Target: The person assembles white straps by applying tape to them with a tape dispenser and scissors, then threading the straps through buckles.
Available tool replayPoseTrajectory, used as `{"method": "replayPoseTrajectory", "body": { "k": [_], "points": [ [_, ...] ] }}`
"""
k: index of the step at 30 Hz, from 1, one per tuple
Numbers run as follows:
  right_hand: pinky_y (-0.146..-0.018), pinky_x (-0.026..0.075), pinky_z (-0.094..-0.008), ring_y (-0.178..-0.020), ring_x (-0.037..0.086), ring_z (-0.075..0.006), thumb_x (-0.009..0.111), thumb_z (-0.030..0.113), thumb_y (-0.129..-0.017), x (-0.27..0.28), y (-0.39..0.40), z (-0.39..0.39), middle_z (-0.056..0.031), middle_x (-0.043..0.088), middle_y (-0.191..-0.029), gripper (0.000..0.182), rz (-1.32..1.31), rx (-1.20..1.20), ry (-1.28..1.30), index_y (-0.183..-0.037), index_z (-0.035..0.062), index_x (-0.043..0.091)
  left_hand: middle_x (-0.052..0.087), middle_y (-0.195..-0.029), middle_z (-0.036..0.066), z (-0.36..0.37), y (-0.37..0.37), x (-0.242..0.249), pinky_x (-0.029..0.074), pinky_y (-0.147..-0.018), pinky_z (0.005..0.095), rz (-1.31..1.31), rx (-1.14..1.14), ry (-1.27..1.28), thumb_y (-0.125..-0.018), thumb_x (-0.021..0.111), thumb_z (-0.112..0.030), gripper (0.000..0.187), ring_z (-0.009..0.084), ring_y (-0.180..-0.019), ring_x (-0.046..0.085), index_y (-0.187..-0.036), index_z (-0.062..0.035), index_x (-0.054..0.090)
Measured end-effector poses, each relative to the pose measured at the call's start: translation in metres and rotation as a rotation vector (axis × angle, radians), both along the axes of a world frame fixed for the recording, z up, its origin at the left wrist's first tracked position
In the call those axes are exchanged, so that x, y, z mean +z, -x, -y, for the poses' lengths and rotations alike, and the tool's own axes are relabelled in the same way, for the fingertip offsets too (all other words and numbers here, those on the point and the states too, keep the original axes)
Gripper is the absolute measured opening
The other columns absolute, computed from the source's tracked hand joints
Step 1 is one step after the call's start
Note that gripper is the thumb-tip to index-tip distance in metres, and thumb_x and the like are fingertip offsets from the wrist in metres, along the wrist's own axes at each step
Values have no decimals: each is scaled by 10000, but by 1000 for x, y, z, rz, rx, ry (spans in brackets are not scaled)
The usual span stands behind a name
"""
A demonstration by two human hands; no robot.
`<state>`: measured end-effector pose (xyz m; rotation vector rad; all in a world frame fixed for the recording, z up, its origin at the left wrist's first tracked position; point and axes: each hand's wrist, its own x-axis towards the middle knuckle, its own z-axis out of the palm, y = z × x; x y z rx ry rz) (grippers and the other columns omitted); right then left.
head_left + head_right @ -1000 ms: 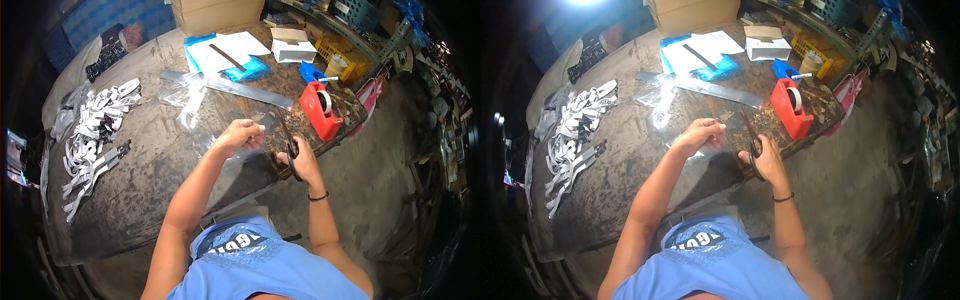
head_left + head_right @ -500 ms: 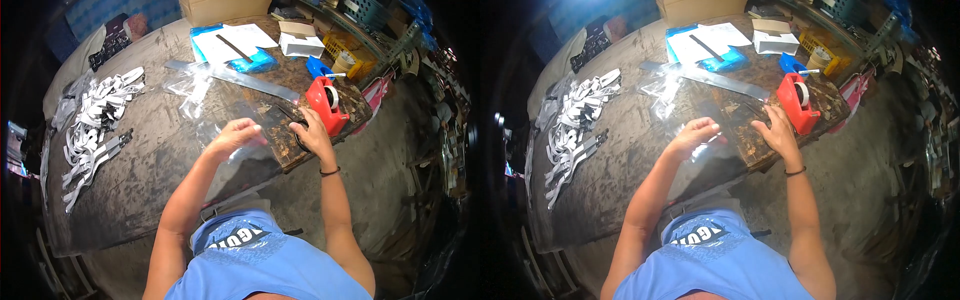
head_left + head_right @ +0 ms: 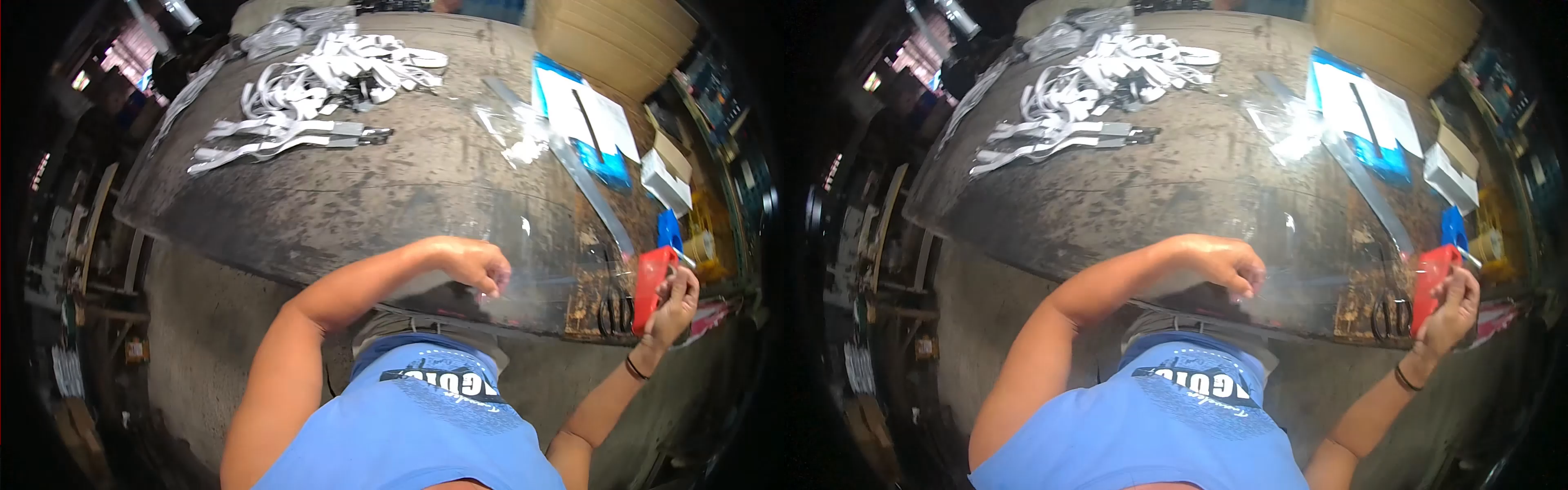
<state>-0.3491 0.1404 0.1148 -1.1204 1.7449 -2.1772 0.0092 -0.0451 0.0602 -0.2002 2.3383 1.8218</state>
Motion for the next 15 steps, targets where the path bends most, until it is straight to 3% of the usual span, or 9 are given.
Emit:
{"method": "replayPoseTrajectory", "body": {
  "k": [7,9,12,13,14,15],
  "points": [
    [-494,412,-184,-600,497,-36,638,195,-946,-55,7,65,46,523,-729,126,237,68,-133,-986,84,594,657,-793,39,60,-162,29,492,-644,301,101,327,159,-866,700,-214,211,112,-716,601,-901,-15,640],
    [-477,405,-183,-590,498,-40,621,198,-953,-59,-21,92,42,529,-735,138,292,72,-266,-1015,80,583,651,-788,28,78,-211,40,479,-628,292,241,556,82,-859,710,-233,217,105,-714,587,-881,-26,649],
    [-458,388,-173,-580,489,-37,608,225,-947,-87,-51,132,35,550,-760,163,206,199,-491,-1022,82,585,638,-769,14,105,-275,42,461,-610,300,323,716,420,-818,738,-267,247,113,-690,558,-833,-38,647],
    [-520,432,-231,-632,530,-89,629,223,-922,-74,-79,138,2,586,-794,182,158,233,-575,-975,50,611,635,-765,11,117,-291,36,455,-607,305,320,733,584,-803,748,-280,261,117,-682,549,-815,-40,644],
    [-629,466,-302,-703,564,-159,638,219,-898,-93,-81,148,-50,602,-797,210,-255,266,-452,-908,9,628,626,-749,23,129,-306,29,450,-607,316,364,783,593,-767,759,-271,263,132,-679,548,-790,-40,635],
    [-716,467,-343,-762,575,-205,652,241,-876,-98,-92,158,-86,596,-782,254,-257,253,-563,-870,-11,625,622,-741,42,141,-319,21,453,-617,320,418,797,700,-747,752,-232,227,142,-682,553,-774,-43,630]
  ]
}}
